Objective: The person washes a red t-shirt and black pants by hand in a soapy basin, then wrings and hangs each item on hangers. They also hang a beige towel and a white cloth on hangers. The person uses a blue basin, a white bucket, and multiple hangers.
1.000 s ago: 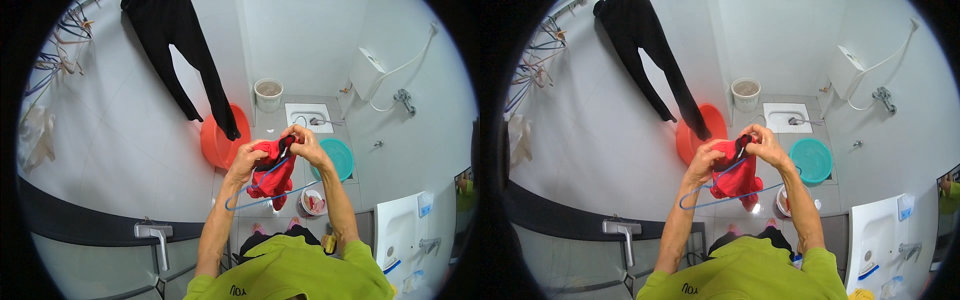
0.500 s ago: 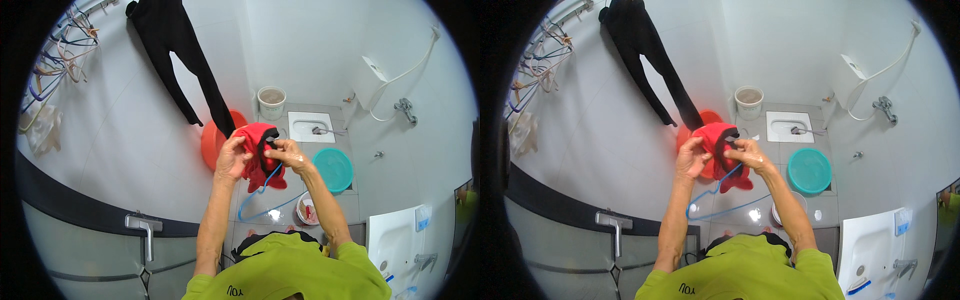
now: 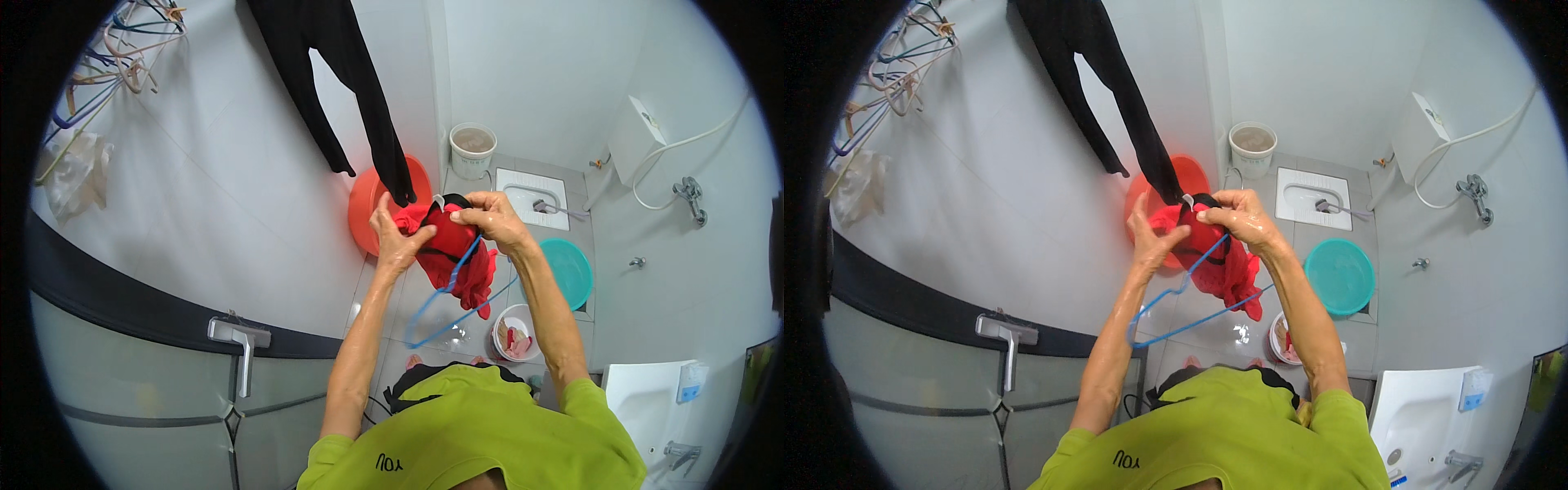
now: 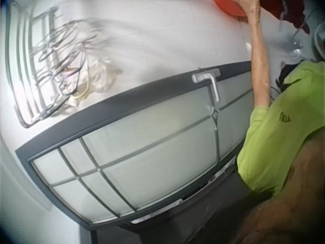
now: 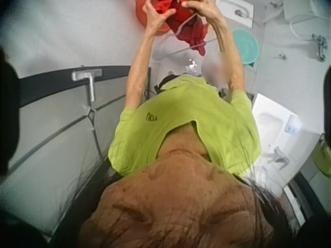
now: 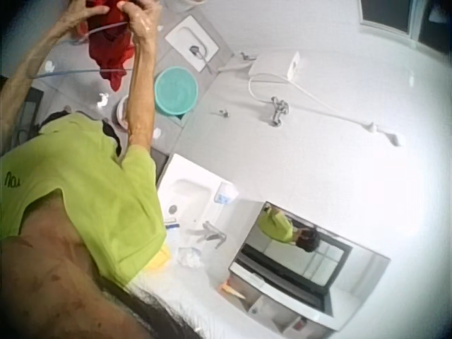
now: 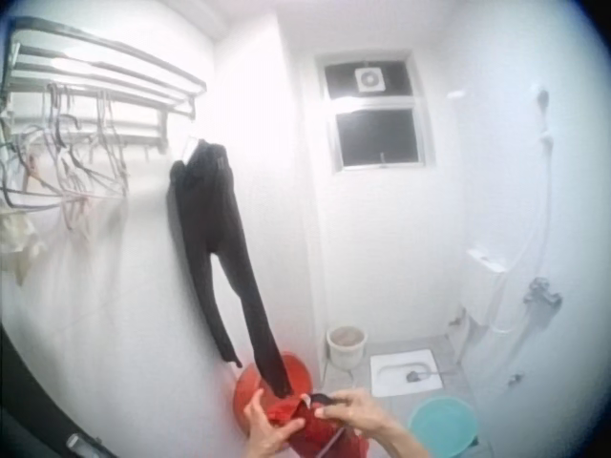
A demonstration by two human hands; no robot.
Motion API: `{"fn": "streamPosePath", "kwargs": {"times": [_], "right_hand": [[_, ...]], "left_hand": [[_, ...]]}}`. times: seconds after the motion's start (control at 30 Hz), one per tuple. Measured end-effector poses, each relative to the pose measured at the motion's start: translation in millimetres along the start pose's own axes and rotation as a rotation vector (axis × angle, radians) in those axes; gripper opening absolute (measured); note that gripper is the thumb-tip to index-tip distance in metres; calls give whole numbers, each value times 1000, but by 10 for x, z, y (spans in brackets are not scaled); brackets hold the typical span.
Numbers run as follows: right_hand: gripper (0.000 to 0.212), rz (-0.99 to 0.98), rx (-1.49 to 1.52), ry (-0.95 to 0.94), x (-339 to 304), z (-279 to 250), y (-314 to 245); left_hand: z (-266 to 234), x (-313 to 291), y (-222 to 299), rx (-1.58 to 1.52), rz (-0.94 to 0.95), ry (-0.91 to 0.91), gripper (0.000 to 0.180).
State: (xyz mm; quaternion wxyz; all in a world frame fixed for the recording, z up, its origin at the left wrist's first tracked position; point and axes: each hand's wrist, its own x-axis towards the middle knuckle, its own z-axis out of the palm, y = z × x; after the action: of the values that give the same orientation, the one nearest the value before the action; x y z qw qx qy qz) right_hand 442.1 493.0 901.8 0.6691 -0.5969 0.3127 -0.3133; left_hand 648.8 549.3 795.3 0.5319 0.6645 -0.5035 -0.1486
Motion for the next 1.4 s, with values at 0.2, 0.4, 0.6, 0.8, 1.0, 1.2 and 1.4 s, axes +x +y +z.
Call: {"fn": "streamPosePath", "kwargs": {"times": [0.2,0.4,0.6,0.8,1.0,1.2,1.4], "right_hand": [[19,-77,-371,111,-66,-53,74],[22,-90,-769,377,-180,-154,219],[29,47,-802,185,-230,-216,266],[32,60,-669,12,-210,-305,381],[27,45,-684,190,-183,-144,573],[23,12,-552,193,-196,-9,687],[18,-157,-726,237,-294,84,866]], "left_hand": [[136,-204,-91,584,-91,5,97],[3,-130,-345,-93,-635,-102,48],[103,-148,-605,-659,-785,-88,47],[16,-36,-787,-56,-493,28,38],[-48,-38,-869,-22,-435,291,42],[-111,-152,-1064,-78,-485,276,42],[-35,-321,-915,236,-293,238,40]]}}
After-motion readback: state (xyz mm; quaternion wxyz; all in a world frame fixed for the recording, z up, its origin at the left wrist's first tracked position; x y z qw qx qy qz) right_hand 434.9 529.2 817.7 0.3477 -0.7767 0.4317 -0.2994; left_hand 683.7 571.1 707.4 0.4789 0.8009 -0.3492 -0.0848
